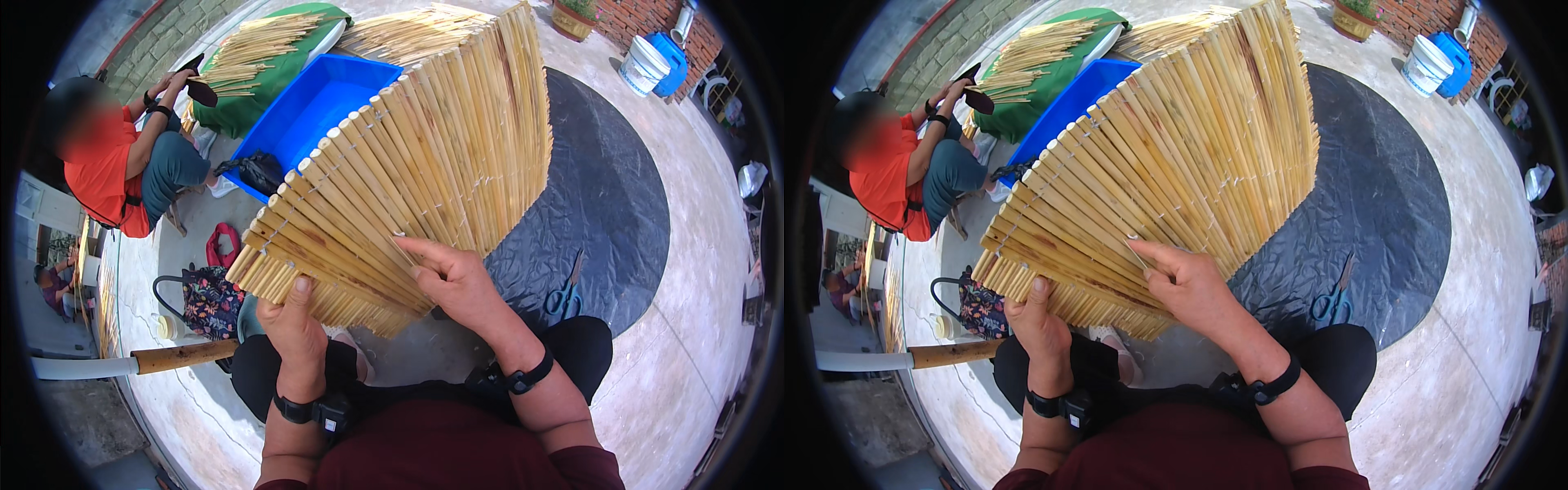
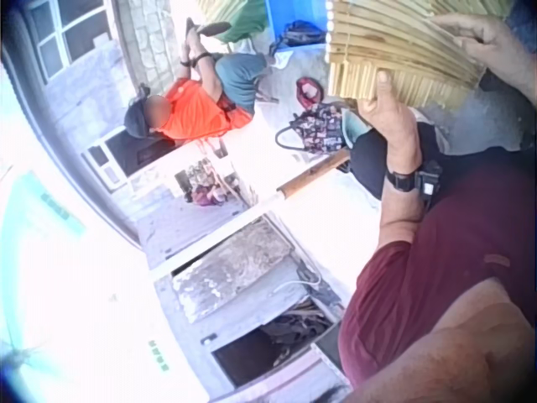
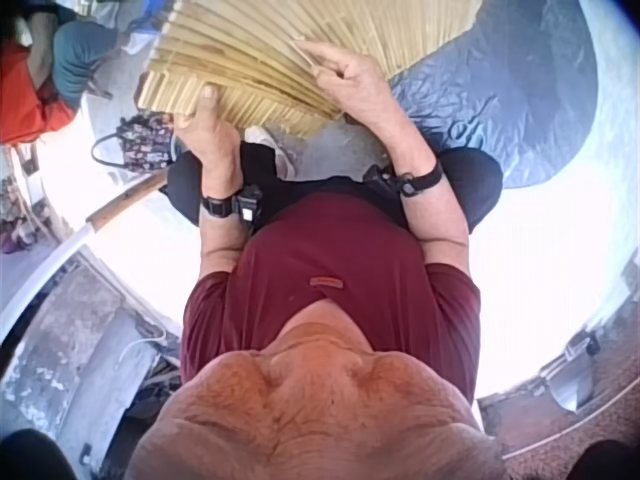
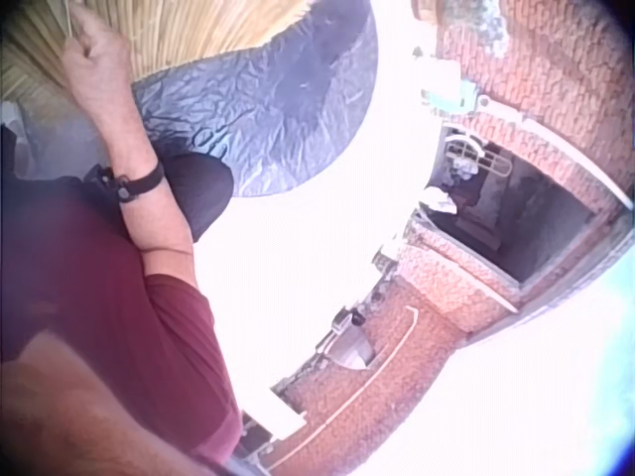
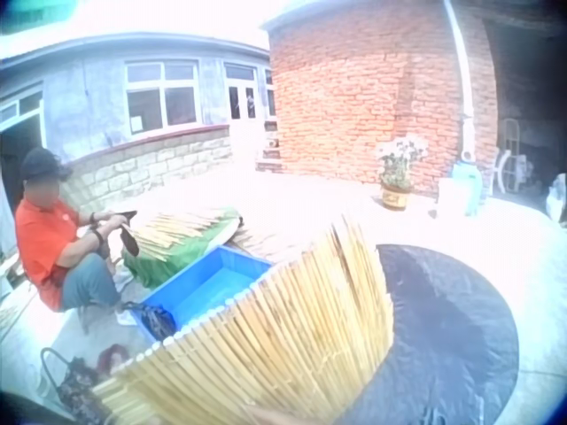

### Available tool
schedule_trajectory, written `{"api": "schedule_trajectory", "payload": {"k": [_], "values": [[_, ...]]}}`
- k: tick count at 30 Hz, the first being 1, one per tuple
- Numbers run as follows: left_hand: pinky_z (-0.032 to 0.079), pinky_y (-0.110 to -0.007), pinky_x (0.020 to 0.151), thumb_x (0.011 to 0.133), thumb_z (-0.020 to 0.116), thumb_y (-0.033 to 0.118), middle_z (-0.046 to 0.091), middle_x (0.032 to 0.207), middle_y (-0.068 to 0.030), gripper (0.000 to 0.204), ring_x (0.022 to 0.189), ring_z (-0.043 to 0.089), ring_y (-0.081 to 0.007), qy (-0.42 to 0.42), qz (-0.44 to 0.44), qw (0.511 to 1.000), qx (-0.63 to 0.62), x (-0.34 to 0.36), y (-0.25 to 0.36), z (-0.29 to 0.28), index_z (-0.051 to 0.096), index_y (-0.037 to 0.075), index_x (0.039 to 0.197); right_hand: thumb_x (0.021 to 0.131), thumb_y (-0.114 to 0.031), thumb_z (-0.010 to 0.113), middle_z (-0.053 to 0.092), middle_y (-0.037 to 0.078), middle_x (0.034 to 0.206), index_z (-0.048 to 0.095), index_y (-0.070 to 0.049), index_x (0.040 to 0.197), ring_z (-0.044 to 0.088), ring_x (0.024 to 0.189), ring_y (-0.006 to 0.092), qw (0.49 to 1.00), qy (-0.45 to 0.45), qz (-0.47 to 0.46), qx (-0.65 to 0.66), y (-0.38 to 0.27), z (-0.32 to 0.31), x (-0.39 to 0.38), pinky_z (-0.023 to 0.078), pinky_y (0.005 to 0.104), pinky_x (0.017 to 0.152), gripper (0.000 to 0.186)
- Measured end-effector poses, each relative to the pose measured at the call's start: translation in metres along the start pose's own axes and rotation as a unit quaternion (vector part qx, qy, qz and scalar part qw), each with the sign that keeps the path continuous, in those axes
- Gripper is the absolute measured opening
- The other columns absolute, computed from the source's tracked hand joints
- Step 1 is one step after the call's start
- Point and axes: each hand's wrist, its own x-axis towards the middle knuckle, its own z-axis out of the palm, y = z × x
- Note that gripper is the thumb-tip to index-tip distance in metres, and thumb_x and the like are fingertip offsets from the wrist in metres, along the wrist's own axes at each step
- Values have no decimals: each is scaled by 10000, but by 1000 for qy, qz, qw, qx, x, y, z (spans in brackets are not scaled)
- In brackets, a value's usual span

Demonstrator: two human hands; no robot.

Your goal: The person assembles a mat by threading white string through pre-drilled holes in thin bamboo slats, securing each slat in sequence, and cutting the excess string with shears.

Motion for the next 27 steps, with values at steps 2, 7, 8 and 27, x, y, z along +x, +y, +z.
{"api": "schedule_trajectory", "payload": {"k": [2,7,8,27], "values": [[443,-309,931,856,662,96,638,1113,-100,339,1014,604,-176,0,3,1000,-1,-3,4,2,573,-30,1158,847,-61,560,452,3,581,605,-81,1218,389,532,52,1000,2,15,-24,-7,-6,-2,369,231,502,374],[460,-305,911,836,679,68,637,1107,-103,337,1005,607,-175,-7,26,999,20,-11,9,2,583,-35,1142,834,-63,565,452,21,566,649,-88,1151,396,523,56,998,-11,-4,-56,-19,-21,-10,377,232,504,328],[464,-301,902,833,682,65,638,1102,-102,336,998,609,-175,-13,23,999,22,-11,9,2,584,-36,1138,834,-63,565,452,21,566,649,-88,1151,396,523,56,998,-10,-3,-59,-17,-21,-12,377,232,504,328],[474,-295,891,837,672,58,642,1084,-99,313,973,620,-171,-10,30,999,23,-13,7,4,589,-32,1125,841,-52,571,418,6,550,633,-82,1181,386,517,50,998,18,-13,-52,-16,-12,-18,373,231,501,347]]}}
